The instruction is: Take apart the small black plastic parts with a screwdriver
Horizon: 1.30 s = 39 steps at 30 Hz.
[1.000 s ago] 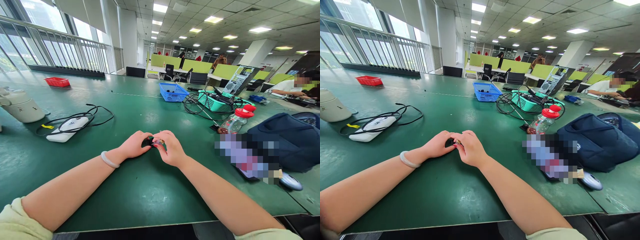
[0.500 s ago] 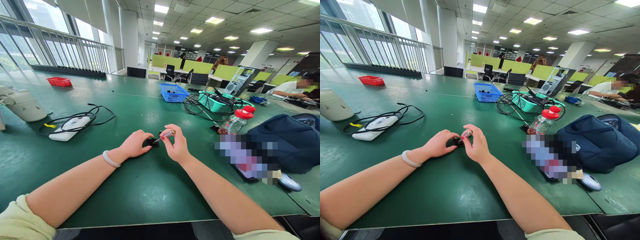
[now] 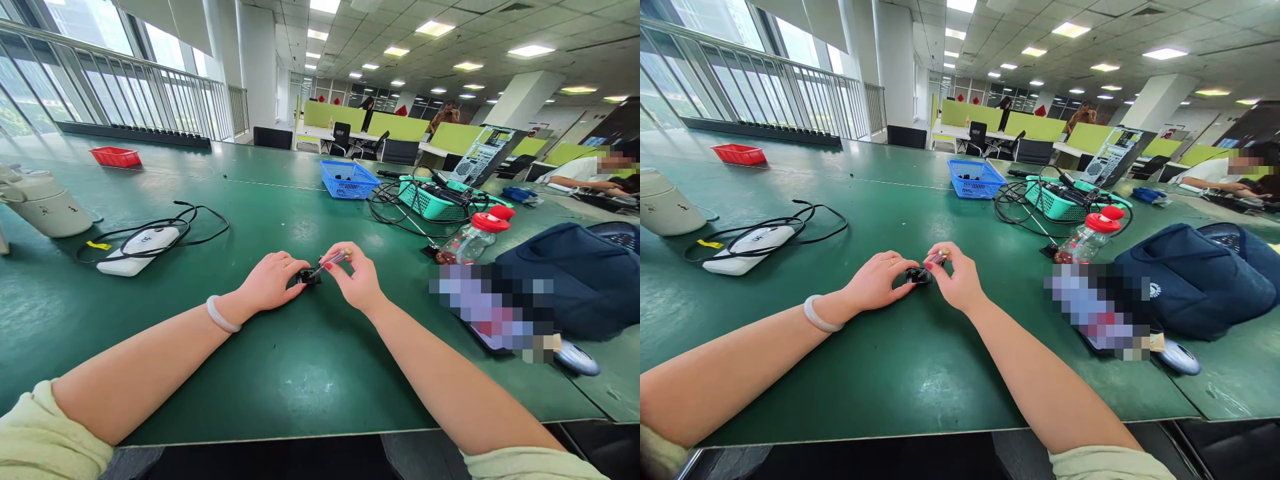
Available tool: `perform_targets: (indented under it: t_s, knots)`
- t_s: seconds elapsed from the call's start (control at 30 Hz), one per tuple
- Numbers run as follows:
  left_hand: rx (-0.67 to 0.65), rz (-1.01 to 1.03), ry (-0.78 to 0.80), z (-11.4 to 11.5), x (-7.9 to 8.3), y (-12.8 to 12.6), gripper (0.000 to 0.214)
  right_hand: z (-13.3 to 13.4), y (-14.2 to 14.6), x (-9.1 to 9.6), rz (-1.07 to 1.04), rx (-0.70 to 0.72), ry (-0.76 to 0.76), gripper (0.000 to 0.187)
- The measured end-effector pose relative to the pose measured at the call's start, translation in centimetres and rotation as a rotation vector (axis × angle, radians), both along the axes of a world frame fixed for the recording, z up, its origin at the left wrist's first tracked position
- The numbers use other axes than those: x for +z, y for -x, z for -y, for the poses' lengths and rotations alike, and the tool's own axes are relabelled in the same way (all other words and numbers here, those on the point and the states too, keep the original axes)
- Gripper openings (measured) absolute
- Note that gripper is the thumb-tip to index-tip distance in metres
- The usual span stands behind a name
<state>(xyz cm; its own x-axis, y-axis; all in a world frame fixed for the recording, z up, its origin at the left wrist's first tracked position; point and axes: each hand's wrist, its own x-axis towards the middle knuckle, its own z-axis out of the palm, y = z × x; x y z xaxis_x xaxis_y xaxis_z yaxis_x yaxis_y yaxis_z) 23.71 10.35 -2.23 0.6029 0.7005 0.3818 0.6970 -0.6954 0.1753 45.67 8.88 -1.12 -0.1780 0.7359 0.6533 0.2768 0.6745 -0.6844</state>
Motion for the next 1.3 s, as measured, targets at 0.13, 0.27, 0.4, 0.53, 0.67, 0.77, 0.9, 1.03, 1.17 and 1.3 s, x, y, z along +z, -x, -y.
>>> perform_targets:
  t_s: [0.13,0.27,0.4,0.53,0.67,0.77,0.9,1.03,1.17,1.3]
  knots:
    - [0.115,0.046,-0.002,-0.2,0.2,0.0,0.039,-1.4,-1.3,-0.4,-0.276,-0.126,-0.003,0.015]
    - [0.277,0.009,0.027,-0.1,0.1,0.3,0.044,-3.0,-2.5,-1.5,-0.196,-0.287,0.068,0.018]
    - [0.406,-0.244,0.079,0.5,0.1,0.7,0.048,-3.6,-2.8,-2.0,-0.086,-0.255,0.155,0.012]
    - [0.435,-0.348,0.110,1.3,0.8,0.6,0.046,-3.1,-2.5,-1.7,-0.052,-0.224,0.148,0.011]
    - [0.401,-0.267,0.130,1.7,1.2,0.3,0.045,-2.5,-2.2,-1.2,-0.032,-0.175,0.142,0.011]
    - [0.324,-0.128,0.172,1.5,0.7,0.0,0.047,-2.1,-1.9,-1.0,-0.038,-0.126,0.138,0.013]
    - [0.163,0.033,0.248,1.4,-0.3,-0.5,0.059,-1.4,-1.2,-0.7,-0.067,-0.062,0.157,0.014]
    - [0.073,-0.008,0.272,1.3,-0.8,-1.1,0.060,-0.7,-0.5,-0.4,-0.084,0.004,0.173,0.017]
    - [0.056,-0.049,0.272,1.1,-0.8,-1.2,0.037,-1.0,-0.9,-0.6,-0.192,0.025,0.187,0.021]
    - [0.024,-0.030,0.279,0.9,-0.8,-1.0,0.028,-3.2,-2.2,-1.8,-0.426,-0.023,0.234,0.031]
